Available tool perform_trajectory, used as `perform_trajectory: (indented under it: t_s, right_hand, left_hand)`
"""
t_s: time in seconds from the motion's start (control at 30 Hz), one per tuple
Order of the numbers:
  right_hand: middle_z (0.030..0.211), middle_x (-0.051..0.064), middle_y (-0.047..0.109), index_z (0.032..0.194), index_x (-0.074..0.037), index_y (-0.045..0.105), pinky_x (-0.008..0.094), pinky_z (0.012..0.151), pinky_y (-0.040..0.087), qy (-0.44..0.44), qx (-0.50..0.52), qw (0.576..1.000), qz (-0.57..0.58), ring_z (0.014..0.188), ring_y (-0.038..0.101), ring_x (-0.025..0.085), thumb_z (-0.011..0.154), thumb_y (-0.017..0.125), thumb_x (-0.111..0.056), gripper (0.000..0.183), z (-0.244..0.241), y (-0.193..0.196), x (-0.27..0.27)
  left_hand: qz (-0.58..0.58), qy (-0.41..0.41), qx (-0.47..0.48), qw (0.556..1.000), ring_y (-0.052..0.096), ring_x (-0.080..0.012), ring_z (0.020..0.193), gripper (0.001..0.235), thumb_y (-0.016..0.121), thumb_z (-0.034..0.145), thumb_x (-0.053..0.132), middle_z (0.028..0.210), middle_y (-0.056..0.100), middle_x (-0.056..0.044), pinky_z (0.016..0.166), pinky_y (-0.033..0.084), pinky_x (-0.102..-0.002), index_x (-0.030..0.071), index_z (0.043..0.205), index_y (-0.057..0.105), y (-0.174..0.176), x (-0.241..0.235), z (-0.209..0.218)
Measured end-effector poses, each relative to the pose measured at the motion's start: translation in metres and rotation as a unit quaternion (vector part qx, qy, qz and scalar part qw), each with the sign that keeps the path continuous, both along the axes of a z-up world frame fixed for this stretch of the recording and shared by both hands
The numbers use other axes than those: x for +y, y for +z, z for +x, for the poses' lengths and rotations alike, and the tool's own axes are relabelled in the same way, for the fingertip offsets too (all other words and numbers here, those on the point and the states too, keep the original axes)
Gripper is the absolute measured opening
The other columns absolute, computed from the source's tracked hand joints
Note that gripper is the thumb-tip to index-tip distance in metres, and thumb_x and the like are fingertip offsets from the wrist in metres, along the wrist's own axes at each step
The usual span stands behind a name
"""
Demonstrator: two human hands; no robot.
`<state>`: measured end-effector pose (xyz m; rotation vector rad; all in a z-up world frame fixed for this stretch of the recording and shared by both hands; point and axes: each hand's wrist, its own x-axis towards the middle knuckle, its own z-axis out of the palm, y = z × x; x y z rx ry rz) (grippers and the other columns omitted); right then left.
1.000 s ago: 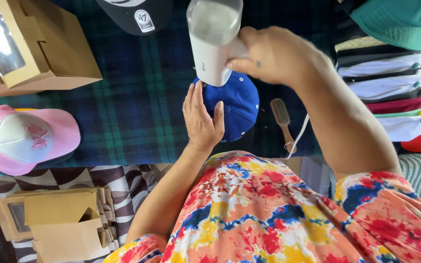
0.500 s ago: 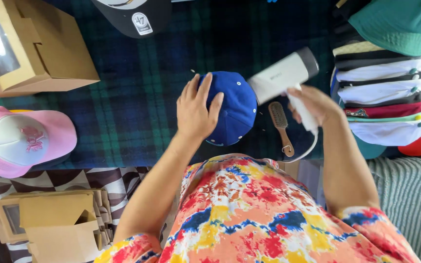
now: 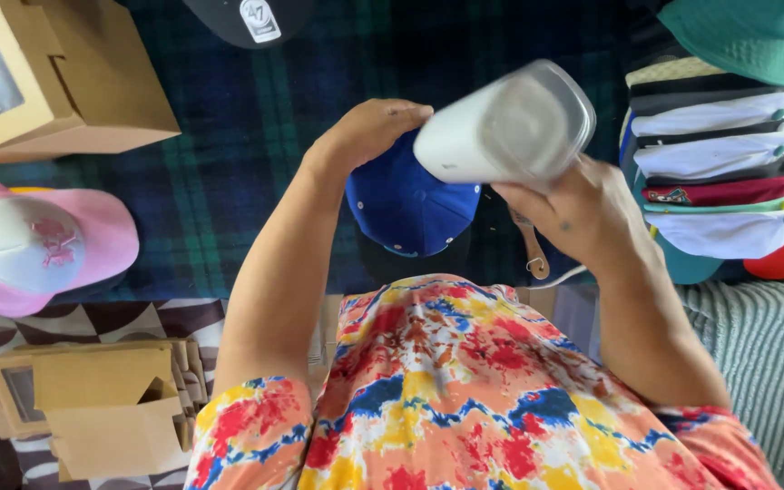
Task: The person cleans a blue baseball cap by brushing it with a wooden brush and drying it with a hairdryer. They then fold a cardboard box and place it on a stack of other boxes.
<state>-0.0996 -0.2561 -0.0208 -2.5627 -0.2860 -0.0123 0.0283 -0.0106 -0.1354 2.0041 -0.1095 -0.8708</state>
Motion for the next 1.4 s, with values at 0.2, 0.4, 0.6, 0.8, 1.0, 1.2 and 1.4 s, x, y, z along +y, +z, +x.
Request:
perform_trajectory:
  t_s: [0.2,0.4,0.6,0.8,1.0,1.2,1.4]
  right_hand:
    - [0.09,0.021,0.068,0.114,0.001,0.059,0.053,0.06,0.051,0.097,0.062,0.985,-0.13,0.076,0.068,0.045,0.102,0.069,-0.047,0.05,0.018,0.001,-0.007]
    - [0.085,0.016,0.066,0.105,-0.003,0.066,0.048,0.064,0.051,0.019,0.061,0.997,-0.046,0.07,0.065,0.034,0.091,0.083,-0.028,0.033,-0.065,-0.022,-0.051]
    - [0.08,0.009,0.069,0.101,-0.014,0.067,0.05,0.057,0.051,0.018,0.094,0.986,-0.138,0.069,0.069,0.036,0.092,0.075,-0.05,0.038,-0.043,-0.023,-0.027]
    - [0.088,0.022,0.072,0.124,-0.004,0.061,0.05,0.064,0.05,0.094,0.129,0.982,-0.099,0.077,0.069,0.043,0.097,0.071,-0.054,0.058,0.078,-0.017,-0.007]
    - [0.086,0.015,0.062,0.122,-0.009,0.058,0.038,0.05,0.049,-0.087,0.491,0.855,0.143,0.058,0.059,0.024,0.099,0.061,-0.042,0.041,0.145,-0.045,-0.042]
    - [0.071,0.019,0.061,0.112,-0.008,0.059,0.045,0.038,0.052,-0.198,0.477,0.763,0.388,0.045,0.063,0.03,0.099,0.067,-0.042,0.037,0.03,-0.188,-0.106]
    - [0.066,0.021,0.057,0.119,-0.006,0.053,0.043,0.035,0.048,-0.294,0.321,0.709,0.555,0.038,0.058,0.032,0.101,0.066,-0.029,0.032,-0.111,-0.225,-0.08]
  left_hand:
    - [-0.005,-0.036,0.058,0.998,0.062,-0.0221,0.131,0.059,0.046,0.094,0.055,0.138,0.069,-0.005,0.107,0.047,-0.034,0.016,0.129,0.072,0.027,0.005,0.002]
    - [-0.003,-0.041,0.087,0.995,0.056,-0.0233,0.14,0.061,0.037,0.097,0.052,0.146,0.064,-0.004,0.118,0.038,-0.034,0.017,0.136,0.067,0.024,0.007,0.006]
    - [0.018,-0.051,0.122,0.991,0.056,-0.0271,0.139,0.053,0.035,0.101,0.047,0.146,0.063,-0.006,0.117,0.041,-0.04,0.021,0.133,0.07,0.018,0.003,0.017]
    - [-0.013,0.16,0.066,0.985,0.069,-0.0222,0.107,0.058,0.037,0.09,0.057,0.115,0.077,-0.006,0.075,0.054,-0.038,0.015,0.104,0.075,0.024,0.009,-0.003]
    - [-0.049,0.11,-0.24,0.963,0.068,-0.0314,0.117,0.05,0.049,0.105,0.045,0.125,0.073,-0.014,0.094,0.054,-0.041,0.005,0.126,0.069,0.003,0.028,-0.06]
    - [-0.038,0.126,-0.081,0.988,0.049,-0.0322,0.141,0.051,0.054,0.103,0.056,0.149,0.057,-0.009,0.12,0.038,-0.047,0.024,0.143,0.063,-0.006,0.03,-0.059]
    - [0.015,0.144,-0.005,0.989,0.073,-0.0253,0.111,0.054,0.057,0.094,0.065,0.123,0.074,-0.005,0.099,0.057,-0.04,0.026,0.125,0.075,-0.022,0.021,-0.031]
